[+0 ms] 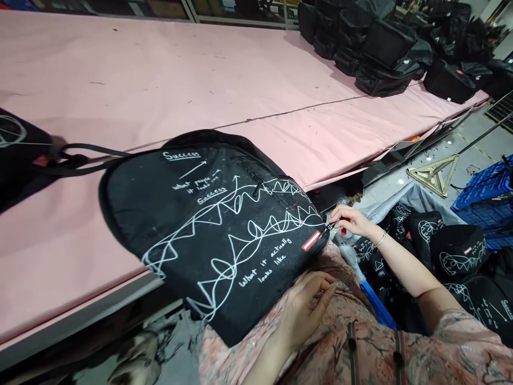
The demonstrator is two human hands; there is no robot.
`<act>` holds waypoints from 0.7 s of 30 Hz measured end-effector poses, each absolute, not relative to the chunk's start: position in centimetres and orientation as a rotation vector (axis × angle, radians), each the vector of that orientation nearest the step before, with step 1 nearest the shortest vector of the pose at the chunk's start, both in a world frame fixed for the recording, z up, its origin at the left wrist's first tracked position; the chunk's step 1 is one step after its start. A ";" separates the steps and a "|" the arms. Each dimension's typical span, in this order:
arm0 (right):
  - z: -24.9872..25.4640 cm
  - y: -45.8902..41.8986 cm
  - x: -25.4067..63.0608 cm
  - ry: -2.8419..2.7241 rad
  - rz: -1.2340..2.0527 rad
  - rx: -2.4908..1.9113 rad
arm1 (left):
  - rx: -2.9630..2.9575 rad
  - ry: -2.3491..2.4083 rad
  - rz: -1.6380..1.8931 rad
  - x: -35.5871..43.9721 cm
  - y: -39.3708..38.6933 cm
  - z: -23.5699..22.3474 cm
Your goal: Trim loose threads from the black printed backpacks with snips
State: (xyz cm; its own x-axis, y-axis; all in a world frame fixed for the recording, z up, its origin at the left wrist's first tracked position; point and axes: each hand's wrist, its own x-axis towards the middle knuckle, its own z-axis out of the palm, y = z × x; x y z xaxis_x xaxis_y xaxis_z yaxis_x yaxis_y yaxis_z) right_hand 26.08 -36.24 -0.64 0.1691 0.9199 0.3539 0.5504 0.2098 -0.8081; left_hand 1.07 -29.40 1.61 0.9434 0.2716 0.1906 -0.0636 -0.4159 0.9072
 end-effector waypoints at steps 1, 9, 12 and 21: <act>-0.6 -36.2 26.1 -1.506 0.474 -1.464 | 1.968 0.150 0.367 1.1 -29.4 1.5; -0.1 -36.6 26.8 -1.489 0.486 -1.495 | 1.944 0.164 0.355 1.0 -29.3 1.3; 0.2 -36.4 26.8 -1.519 0.494 -1.492 | 1.936 0.161 0.346 1.1 -29.3 1.3; 1.2 -35.1 25.9 -1.651 0.465 -1.421 | 1.931 0.189 0.320 1.2 -29.3 1.9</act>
